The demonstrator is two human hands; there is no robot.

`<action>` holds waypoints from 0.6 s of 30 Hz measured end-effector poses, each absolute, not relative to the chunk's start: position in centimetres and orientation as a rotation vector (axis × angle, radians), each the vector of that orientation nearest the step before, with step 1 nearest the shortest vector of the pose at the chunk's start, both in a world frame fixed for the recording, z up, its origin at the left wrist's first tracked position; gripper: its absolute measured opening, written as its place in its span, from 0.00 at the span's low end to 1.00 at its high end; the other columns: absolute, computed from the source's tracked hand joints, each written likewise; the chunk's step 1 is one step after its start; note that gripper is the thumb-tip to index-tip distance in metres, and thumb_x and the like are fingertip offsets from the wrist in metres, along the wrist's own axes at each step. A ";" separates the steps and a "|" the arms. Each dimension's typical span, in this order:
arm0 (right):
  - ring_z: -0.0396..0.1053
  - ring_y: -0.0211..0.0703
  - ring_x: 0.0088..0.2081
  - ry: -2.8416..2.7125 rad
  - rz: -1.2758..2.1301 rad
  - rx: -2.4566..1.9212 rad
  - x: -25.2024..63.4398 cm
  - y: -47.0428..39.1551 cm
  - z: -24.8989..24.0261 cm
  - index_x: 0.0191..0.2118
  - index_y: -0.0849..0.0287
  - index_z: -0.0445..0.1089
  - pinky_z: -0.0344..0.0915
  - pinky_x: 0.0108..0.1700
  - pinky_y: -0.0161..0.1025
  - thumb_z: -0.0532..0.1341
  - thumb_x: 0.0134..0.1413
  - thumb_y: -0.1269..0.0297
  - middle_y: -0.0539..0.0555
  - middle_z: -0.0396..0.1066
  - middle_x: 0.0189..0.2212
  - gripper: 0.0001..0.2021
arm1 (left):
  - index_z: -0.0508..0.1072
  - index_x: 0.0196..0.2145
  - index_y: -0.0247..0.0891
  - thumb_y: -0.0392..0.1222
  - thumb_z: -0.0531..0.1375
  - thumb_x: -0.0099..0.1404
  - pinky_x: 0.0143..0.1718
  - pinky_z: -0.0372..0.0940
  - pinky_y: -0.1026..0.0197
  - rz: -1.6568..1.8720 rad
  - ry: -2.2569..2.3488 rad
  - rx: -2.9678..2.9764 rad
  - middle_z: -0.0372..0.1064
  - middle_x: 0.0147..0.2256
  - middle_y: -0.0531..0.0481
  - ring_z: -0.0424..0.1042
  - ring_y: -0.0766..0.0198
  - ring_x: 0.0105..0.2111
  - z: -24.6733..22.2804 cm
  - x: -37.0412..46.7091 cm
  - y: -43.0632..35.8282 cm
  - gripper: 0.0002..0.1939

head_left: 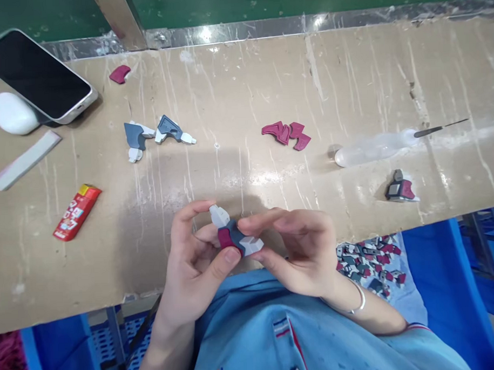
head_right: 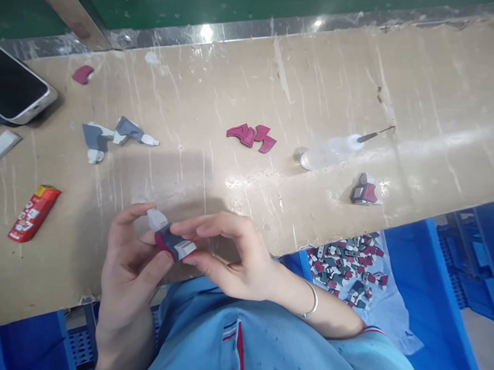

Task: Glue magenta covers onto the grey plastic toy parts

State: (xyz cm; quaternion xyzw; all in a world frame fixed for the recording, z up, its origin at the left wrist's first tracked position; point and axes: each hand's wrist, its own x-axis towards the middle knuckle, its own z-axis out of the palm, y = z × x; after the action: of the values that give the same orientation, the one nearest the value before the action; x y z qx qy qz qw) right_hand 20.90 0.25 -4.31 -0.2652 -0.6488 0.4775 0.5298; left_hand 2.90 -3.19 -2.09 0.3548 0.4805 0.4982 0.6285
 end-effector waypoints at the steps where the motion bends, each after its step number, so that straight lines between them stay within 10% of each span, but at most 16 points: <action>1: 0.86 0.47 0.54 -1.535 1.150 -0.630 20.8 0.2 -4.4 0.64 0.48 0.66 0.86 0.51 0.43 0.69 0.69 0.77 0.55 0.86 0.51 0.25 | 0.68 0.59 0.53 0.48 0.72 0.74 0.32 0.81 0.64 1.157 1.069 0.782 0.84 0.37 0.56 0.86 0.62 0.32 -2.1 3.0 -3.2 0.22; 18: 0.88 0.48 0.47 -1.527 1.051 -0.695 20.3 -0.1 -4.6 0.58 0.45 0.68 0.87 0.48 0.46 0.69 0.70 0.74 0.52 0.88 0.44 0.20 | 0.77 0.60 0.65 0.43 0.71 0.75 0.34 0.82 0.64 1.297 0.881 0.777 0.86 0.39 0.58 0.87 0.64 0.32 -3.3 4.0 -2.9 0.21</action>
State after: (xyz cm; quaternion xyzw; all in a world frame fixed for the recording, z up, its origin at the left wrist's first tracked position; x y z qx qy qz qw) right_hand 20.28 -0.05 -4.61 -0.2936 -0.6448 0.4438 0.5487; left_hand 4.00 -2.92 -3.27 0.3407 0.3863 0.5688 0.6412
